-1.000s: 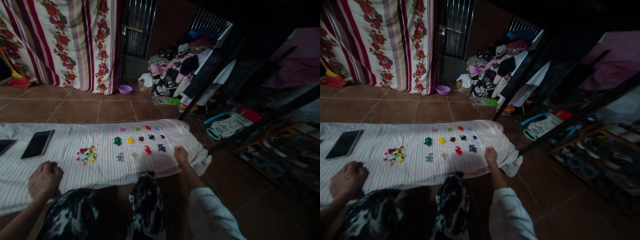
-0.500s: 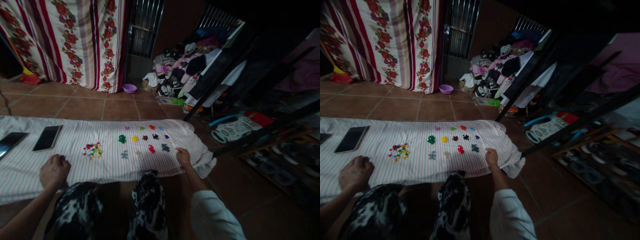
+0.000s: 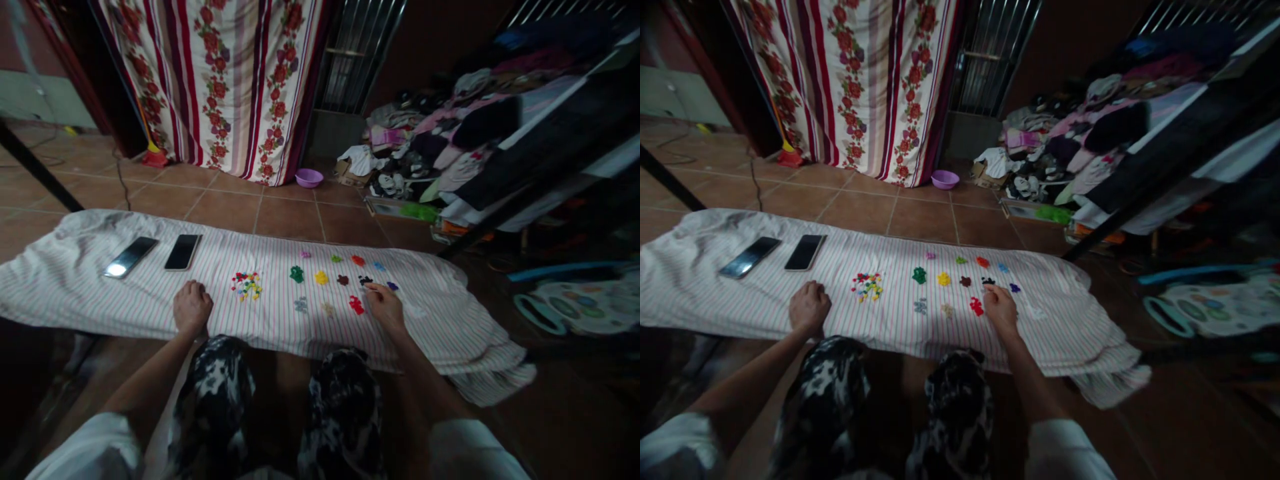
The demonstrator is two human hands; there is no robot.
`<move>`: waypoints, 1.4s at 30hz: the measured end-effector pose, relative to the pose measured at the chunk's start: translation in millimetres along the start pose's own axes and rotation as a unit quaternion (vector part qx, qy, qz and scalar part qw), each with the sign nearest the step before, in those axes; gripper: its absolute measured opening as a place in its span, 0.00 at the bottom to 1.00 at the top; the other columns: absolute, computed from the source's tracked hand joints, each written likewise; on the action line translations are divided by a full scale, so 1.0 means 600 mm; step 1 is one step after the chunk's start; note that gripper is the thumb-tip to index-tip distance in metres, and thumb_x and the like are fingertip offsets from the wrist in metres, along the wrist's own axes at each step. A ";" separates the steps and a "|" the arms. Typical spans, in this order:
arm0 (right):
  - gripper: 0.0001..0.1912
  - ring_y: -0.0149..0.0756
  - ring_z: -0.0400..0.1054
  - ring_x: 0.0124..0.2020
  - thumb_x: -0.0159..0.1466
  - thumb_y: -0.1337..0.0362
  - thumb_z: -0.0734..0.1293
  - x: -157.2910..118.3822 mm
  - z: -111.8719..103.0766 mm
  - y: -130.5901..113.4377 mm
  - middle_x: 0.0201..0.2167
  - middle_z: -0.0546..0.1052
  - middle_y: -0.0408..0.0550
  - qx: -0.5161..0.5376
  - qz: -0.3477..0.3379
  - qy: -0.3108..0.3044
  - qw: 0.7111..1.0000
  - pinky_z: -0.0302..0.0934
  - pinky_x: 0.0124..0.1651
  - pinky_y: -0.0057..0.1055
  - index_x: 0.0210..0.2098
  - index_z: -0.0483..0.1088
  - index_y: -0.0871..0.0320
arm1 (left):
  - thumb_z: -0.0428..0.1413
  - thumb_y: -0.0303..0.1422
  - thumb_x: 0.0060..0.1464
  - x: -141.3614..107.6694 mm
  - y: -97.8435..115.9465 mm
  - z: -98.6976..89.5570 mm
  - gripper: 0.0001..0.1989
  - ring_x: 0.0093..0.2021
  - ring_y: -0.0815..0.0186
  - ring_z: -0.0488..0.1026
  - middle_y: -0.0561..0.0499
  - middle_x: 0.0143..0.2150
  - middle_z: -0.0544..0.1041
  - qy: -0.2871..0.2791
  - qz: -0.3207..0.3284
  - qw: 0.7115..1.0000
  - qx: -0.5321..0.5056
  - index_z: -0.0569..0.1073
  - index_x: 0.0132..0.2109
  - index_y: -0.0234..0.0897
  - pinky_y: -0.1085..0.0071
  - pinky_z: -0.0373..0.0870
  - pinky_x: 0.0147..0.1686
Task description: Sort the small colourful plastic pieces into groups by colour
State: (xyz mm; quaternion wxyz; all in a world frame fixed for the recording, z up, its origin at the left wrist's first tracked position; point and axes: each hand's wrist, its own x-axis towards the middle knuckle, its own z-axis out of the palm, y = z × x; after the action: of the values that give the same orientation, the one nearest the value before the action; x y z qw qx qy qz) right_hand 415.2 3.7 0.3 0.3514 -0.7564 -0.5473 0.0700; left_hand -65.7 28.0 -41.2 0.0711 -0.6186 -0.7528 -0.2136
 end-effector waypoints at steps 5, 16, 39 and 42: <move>0.14 0.37 0.72 0.41 0.59 0.65 0.61 -0.023 0.103 -0.145 0.37 0.79 0.50 0.095 -0.112 -0.184 0.972 0.64 0.47 0.32 0.36 0.78 0.58 | 0.46 0.29 0.55 0.000 -0.005 0.011 0.12 0.50 0.56 0.69 0.39 0.50 0.73 0.014 -0.005 1.000 -0.021 0.71 0.43 0.33 0.61 0.62 0.49; 0.14 0.34 0.68 0.43 0.65 0.69 0.59 -0.080 0.285 -0.364 0.38 0.76 0.49 -0.005 -0.286 -0.347 0.893 0.59 0.48 0.29 0.41 0.77 0.56 | 0.47 0.27 0.55 -0.001 -0.006 0.017 0.11 0.55 0.55 0.68 0.39 0.52 0.74 0.031 -0.020 0.998 -0.047 0.72 0.43 0.35 0.60 0.62 0.51; 0.13 0.37 0.65 0.48 0.66 0.68 0.59 -0.080 0.327 -0.421 0.45 0.72 0.51 -0.145 -0.249 -0.361 0.887 0.56 0.48 0.30 0.44 0.74 0.54 | 0.47 0.27 0.54 -0.002 -0.007 0.022 0.13 0.58 0.54 0.66 0.38 0.54 0.73 0.029 -0.019 0.998 -0.056 0.72 0.44 0.34 0.58 0.61 0.54; 0.13 0.39 0.65 0.48 0.67 0.67 0.58 -0.082 0.325 -0.422 0.44 0.73 0.52 -0.155 -0.268 -0.355 0.882 0.56 0.48 0.32 0.42 0.74 0.55 | 0.47 0.27 0.54 -0.002 -0.008 0.021 0.13 0.58 0.54 0.66 0.38 0.54 0.73 0.026 -0.019 0.998 -0.058 0.72 0.44 0.34 0.58 0.61 0.55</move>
State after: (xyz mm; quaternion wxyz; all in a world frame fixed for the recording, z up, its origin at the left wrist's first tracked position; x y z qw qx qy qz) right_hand 103.3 88.0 -4.4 0.0175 -0.5502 -0.8211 0.1510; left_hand -67.9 31.6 -54.0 0.0510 -0.6014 -0.7486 -0.2745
